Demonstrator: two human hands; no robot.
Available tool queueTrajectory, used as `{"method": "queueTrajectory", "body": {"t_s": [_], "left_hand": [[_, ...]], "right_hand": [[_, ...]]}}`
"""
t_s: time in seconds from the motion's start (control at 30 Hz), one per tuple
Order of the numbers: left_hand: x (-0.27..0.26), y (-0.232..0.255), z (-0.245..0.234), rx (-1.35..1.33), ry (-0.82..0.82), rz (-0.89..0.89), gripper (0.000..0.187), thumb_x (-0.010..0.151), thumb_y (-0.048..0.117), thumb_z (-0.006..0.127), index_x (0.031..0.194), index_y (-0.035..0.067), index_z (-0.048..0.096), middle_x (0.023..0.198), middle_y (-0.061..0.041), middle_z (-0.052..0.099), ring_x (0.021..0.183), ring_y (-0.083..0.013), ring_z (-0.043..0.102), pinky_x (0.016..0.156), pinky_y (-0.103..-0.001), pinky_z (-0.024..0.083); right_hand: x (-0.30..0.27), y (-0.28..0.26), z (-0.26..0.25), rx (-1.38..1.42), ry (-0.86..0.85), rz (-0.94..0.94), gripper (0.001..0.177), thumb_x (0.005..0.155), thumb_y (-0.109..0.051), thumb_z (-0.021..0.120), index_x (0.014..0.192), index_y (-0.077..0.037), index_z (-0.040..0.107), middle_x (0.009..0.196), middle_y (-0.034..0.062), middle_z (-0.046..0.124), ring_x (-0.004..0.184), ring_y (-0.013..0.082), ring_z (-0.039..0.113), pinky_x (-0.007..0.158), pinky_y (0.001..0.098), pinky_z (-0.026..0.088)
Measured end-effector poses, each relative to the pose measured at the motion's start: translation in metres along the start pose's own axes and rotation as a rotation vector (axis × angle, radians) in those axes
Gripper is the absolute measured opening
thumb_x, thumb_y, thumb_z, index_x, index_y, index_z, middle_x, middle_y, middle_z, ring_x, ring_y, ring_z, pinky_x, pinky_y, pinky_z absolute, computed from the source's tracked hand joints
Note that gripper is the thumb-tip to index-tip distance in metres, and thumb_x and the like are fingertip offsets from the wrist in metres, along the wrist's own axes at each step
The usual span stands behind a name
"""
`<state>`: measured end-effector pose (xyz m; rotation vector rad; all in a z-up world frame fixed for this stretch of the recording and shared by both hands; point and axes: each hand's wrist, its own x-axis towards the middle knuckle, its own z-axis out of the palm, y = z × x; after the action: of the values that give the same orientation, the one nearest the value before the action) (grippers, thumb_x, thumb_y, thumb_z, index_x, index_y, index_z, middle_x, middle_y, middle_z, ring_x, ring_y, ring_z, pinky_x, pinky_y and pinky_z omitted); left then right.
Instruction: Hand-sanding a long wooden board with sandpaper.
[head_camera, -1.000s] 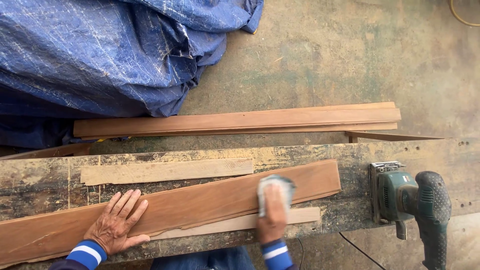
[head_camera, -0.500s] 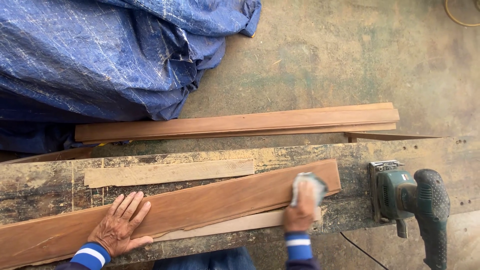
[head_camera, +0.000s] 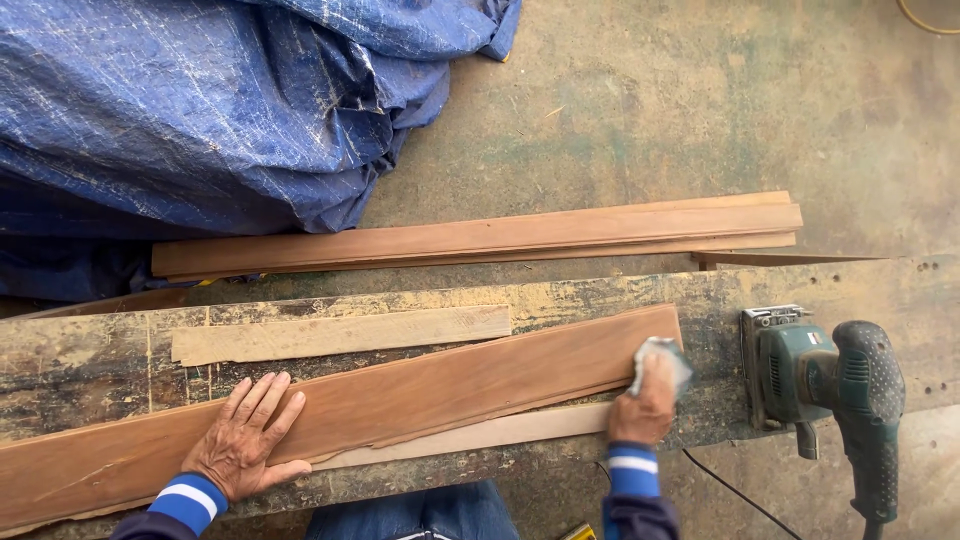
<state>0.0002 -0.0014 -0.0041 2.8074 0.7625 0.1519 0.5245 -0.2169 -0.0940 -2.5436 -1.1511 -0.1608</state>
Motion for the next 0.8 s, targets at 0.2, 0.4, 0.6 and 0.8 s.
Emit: {"method": "queueTrajectory", "body": {"t_s": [0.2, 0.4, 0.6, 0.8], "left_hand": [[0.0, 0.003, -0.006, 0.005, -0.037, -0.009, 0.099, 0.081, 0.077, 0.05, 0.15, 0.009, 0.032, 0.153, -0.024, 0.03, 0.142, -0.04, 0.028, 0.119, -0.055, 0.02], [0.002, 0.0, -0.01, 0.018, -0.058, -0.005, 0.098, 0.082, 0.075, 0.054, 0.15, 0.007, 0.034, 0.156, -0.025, 0.03, 0.143, -0.0411, 0.03, 0.119, -0.056, 0.02], [-0.006, -0.003, -0.004, -0.018, -0.067, -0.005, 0.1, 0.081, 0.075, 0.056, 0.151, 0.008, 0.034, 0.157, -0.025, 0.029, 0.144, -0.0407, 0.028, 0.12, -0.056, 0.019], [-0.004, 0.004, -0.012, -0.021, -0.08, -0.033, 0.098, 0.081, 0.073, 0.059, 0.151, 0.009, 0.036, 0.157, -0.023, 0.03, 0.146, -0.0392, 0.027, 0.12, -0.055, 0.017]], "right_hand": [[-0.081, -0.179, -0.027, 0.4, -0.209, -0.394, 0.063, 0.079, 0.006, 0.058, 0.14, -0.006, 0.058, 0.143, 0.0174, 0.062, 0.133, 0.0385, 0.059, 0.109, 0.0477, 0.049], [-0.015, -0.108, -0.026, 0.4, -0.22, -0.54, 0.051, 0.084, 0.002, 0.063, 0.134, -0.008, 0.063, 0.14, 0.0137, 0.064, 0.133, 0.0313, 0.06, 0.116, 0.049, 0.043], [0.012, -0.027, 0.022, 0.03, -0.04, -0.06, 0.047, 0.096, 0.007, 0.057, 0.14, -0.009, 0.066, 0.146, 0.0186, 0.066, 0.134, 0.0334, 0.064, 0.119, 0.044, 0.05], [-0.094, -0.243, -0.009, 0.425, -0.279, -0.509, 0.064, 0.081, 0.004, 0.066, 0.143, -0.008, 0.058, 0.147, 0.0155, 0.058, 0.136, 0.0341, 0.056, 0.114, 0.05, 0.046]]}}
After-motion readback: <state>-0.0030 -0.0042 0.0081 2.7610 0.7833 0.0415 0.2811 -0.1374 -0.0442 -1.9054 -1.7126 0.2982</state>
